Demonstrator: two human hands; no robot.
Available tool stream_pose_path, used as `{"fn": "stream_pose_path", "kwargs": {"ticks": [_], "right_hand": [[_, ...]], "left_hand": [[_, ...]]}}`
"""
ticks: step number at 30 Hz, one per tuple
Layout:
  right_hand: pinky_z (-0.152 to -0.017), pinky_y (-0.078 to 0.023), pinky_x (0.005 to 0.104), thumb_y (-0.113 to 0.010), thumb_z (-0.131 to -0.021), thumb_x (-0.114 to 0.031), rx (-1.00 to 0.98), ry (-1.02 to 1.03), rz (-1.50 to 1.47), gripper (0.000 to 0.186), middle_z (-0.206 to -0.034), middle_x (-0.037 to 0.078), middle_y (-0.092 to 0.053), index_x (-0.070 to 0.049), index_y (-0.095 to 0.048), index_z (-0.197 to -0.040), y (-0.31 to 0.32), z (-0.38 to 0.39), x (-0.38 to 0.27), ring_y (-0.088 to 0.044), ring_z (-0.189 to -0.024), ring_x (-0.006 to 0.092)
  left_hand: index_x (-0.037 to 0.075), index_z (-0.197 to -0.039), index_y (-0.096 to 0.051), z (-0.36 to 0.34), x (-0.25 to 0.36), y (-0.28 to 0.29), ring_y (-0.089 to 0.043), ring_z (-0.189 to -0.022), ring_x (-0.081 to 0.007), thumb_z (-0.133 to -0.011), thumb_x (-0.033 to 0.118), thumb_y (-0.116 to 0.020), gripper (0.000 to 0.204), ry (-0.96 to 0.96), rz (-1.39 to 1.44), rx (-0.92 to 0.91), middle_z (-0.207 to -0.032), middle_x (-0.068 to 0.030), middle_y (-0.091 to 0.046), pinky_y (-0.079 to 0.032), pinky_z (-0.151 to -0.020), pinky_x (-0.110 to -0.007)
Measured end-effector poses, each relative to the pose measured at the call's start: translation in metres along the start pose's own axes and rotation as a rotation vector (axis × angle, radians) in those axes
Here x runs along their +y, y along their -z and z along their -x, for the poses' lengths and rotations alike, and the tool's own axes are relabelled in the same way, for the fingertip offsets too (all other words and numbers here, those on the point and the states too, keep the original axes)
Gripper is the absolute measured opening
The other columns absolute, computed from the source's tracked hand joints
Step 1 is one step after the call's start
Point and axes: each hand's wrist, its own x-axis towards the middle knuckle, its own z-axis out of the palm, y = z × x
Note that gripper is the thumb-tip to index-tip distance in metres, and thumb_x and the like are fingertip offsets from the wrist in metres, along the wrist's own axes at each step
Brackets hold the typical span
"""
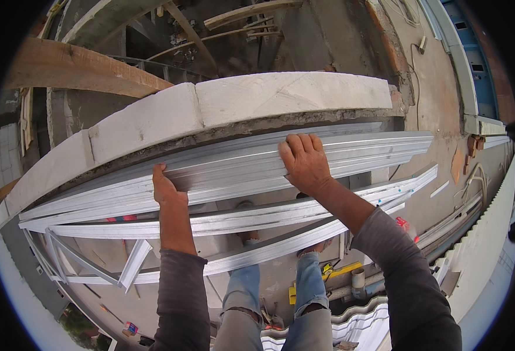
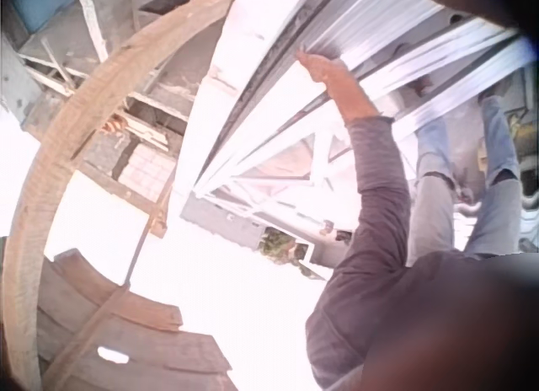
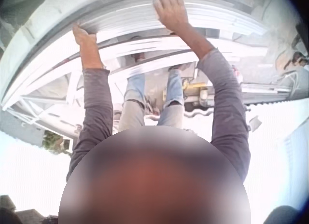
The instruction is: The person measures and cuts long white metal profiles on a rooftop using a tape measure, marker, and angle grinder. They repeatedly measure, mark, and cut the profiles, then stack the cut pieces.
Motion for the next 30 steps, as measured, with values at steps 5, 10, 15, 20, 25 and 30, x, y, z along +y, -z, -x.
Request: {"fn": "stream_pose_path", "kwargs": {"ticks": [5,10,15,20,25,30], "right_hand": [[-0.096,-0.051,0.046,-0.093,-0.072,-0.048,-0.36,-0.078,-0.148,0.067,-0.111,0.012,-0.068,-0.006,-0.063,-0.114,0.048,-0.024,0.008,-0.066,-0.108,0.03],[-0.073,-0.06,0.0429,-0.091,-0.079,-0.046,-0.562,-0.108,-0.209,0.055,-0.082,0.012,-0.075,-0.008,-0.064,-0.106,0.126,-0.026,0.001,-0.077,-0.079,0.0315],[-0.068,-0.056,0.0441,-0.099,-0.066,-0.028,-0.352,-0.054,-0.297,0.051,-0.08,0.013,-0.072,-0.007,-0.059,-0.091,0.232,-0.001,-0.012,-0.074,-0.072,0.0343],[-0.078,-0.043,0.0493,-0.101,-0.057,-0.022,-0.32,-0.221,-0.195,0.058,-0.078,0.009,-0.069,-0.008,-0.057,-0.092,0.342,0.066,0.009,-0.067,-0.076,0.0336],[-0.083,-0.044,0.0499,-0.097,-0.056,-0.016,-0.407,-0.346,-0.159,0.056,-0.089,0.016,-0.068,-0.004,-0.059,-0.095,0.453,0.171,0.039,-0.063,-0.088,0.0381],[-0.086,-0.047,0.0492,-0.097,-0.053,-0.014,-0.513,-0.496,-0.155,0.057,-0.093,0.018,-0.069,-0.002,-0.062,-0.096,0.586,0.239,0.066,-0.063,-0.091,0.0396]], "left_hand": [[0.009,-0.12,-0.062,0.021,0.007,0.013,-0.064,-0.109,-0.0317,-0.081,0.025,-0.074,0.043,-0.012,0.158,-0.211,-0.117,-0.0102,-0.064,-0.056,-0.096,-0.051],[0.007,-0.127,-0.058,0.071,0.025,0.052,-0.06,-0.118,-0.0297,-0.083,0.023,-0.075,0.051,-0.03,0.285,-0.286,-0.126,-0.0091,-0.06,-0.051,-0.105,-0.049],[0.007,-0.129,-0.056,0.164,0.071,0.076,-0.061,-0.121,-0.0287,-0.086,0.027,-0.076,0.053,-0.098,0.31,-0.401,-0.128,-0.0084,-0.06,-0.051,-0.108,-0.048],[0.009,-0.122,-0.057,0.288,0.064,0.079,-0.065,-0.118,-0.0282,-0.088,0.031,-0.078,0.046,-0.059,0.282,-0.416,-0.119,-0.0077,-0.064,-0.054,-0.106,-0.047],[0.009,-0.133,-0.05,0.429,0.032,0.099,-0.063,-0.125,-0.0338,-0.09,0.037,-0.08,0.059,0.065,0.278,-0.513,-0.116,-0.01,-0.062,-0.054,-0.111,-0.051],[0.007,-0.146,-0.043,0.49,0.052,0.145,-0.061,-0.124,-0.0334,-0.086,0.048,-0.082,0.083,-0.062,0.27,-0.5,-0.129,-0.0132,-0.056,-0.052,-0.109,-0.052]]}}
